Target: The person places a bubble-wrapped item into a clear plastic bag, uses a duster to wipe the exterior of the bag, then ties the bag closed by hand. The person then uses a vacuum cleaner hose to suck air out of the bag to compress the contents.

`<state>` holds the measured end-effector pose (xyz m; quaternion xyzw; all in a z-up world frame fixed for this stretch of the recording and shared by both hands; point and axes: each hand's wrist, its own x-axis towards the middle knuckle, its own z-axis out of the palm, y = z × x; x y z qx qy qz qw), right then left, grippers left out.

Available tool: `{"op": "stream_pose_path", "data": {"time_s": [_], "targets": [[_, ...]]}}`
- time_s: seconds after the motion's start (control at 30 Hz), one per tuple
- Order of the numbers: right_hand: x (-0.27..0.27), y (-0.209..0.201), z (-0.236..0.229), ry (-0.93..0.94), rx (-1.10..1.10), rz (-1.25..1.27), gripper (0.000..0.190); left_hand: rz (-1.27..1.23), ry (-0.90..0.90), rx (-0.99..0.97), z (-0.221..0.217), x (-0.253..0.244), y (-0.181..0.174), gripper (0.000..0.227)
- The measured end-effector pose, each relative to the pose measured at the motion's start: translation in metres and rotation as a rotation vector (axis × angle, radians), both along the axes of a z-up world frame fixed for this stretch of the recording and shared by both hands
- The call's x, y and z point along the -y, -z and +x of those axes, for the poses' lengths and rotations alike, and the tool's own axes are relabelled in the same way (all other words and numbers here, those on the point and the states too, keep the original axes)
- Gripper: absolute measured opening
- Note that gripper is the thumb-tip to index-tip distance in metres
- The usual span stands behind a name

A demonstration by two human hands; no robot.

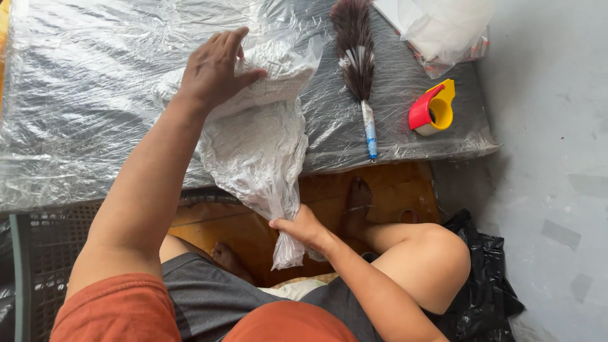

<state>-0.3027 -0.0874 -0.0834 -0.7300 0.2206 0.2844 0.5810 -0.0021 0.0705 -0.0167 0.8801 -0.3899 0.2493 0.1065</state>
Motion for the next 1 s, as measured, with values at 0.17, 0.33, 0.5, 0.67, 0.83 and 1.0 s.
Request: {"op": "stream_pose_path", "data": {"time_s": [0.17,0.33,0.5,0.67,0.83,1.0], "targets": [[0.001,0.007,0.000,-0.035,0.022,-0.015,0.039,0.139,-0.210,-0.703,-0.013,0.012,-0.037,0.107],[0.001,0.004,0.001,-0.018,0.012,0.018,0.045,0.171,-0.210,-0.560,-0.025,0.015,-0.019,0.095],[0.000,-0.005,0.002,-0.003,-0.020,0.025,0.047,0.128,-0.190,-0.210,-0.059,0.021,-0.001,0.093],[-0.002,-0.012,0.001,0.046,-0.066,0.101,0.033,0.150,-0.346,-0.197,-0.096,0.030,0.020,0.107],[-0.006,-0.005,0.002,0.082,-0.004,0.081,0.038,-0.010,-0.301,0.039,-0.126,0.036,0.039,0.104],[-0.007,0.005,-0.002,0.119,0.041,0.054,0.037,-0.077,-0.287,0.144,-0.167,0.041,0.037,0.093]]}}
